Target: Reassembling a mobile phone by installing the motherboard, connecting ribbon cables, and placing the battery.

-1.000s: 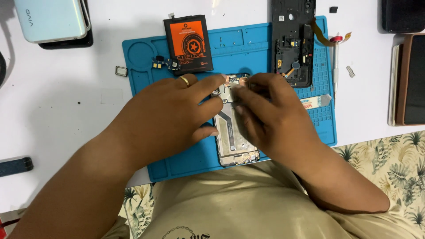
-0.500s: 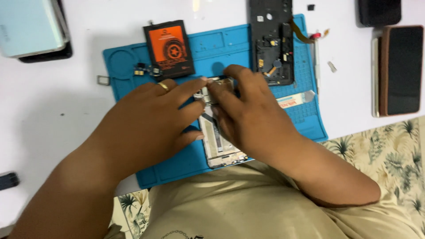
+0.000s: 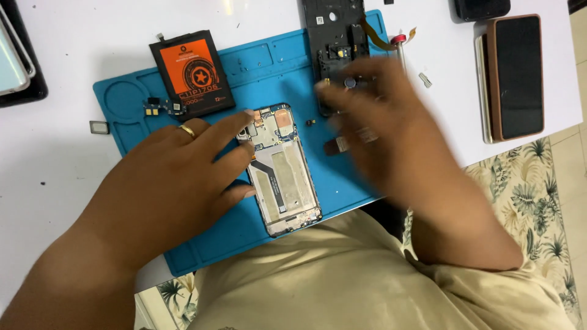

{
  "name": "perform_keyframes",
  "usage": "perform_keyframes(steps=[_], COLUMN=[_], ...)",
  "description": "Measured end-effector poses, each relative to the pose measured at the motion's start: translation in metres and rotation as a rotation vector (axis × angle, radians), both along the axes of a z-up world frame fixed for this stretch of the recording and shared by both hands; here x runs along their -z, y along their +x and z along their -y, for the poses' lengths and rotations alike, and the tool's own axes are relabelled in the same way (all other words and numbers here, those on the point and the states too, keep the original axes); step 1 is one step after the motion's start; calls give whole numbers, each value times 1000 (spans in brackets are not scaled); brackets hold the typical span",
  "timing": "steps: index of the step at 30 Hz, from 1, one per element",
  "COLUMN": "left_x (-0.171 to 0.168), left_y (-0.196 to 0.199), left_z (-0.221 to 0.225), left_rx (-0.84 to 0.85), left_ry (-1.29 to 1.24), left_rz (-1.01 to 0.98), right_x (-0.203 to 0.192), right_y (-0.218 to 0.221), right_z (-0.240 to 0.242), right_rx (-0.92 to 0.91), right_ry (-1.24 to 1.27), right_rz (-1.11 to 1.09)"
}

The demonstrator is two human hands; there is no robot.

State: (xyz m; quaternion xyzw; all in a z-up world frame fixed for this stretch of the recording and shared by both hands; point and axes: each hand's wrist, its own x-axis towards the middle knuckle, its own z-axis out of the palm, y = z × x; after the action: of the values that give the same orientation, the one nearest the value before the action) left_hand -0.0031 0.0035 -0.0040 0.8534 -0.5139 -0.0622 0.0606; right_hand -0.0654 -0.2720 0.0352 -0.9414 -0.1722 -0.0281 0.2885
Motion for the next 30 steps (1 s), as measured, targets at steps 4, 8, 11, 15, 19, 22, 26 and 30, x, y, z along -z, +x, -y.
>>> perform_keyframes(steps=[4,8,11,15,19,22,26,30], left_x=[1,1,1,1,1,-2,-5,-11], left_y=[0,2,2,2,2,0,-9,-15], left_z=[-3,-3,-4,-4,1,8,17,22], left_rx=[45,55,53,58,31,-5,-94,-152], left_ry=[-32,-60,-71,-66,-138,-198,-538,-672], left_rz=[105,144,149,179,164,141,-240,-535], right_x=[15,24,26,21,20,10,4,3], right_y=[18,26,26,29,24,16,7,6], right_z=[38,43,45,41,35,20,-2,-15], right_rx=[35,17,-19,-93,-86,-117,-247,-225], right_ry=[-233,-194,-191,-222,-218,-82,44,150], right_rz=[127,78,71,92,208,188,163,130])
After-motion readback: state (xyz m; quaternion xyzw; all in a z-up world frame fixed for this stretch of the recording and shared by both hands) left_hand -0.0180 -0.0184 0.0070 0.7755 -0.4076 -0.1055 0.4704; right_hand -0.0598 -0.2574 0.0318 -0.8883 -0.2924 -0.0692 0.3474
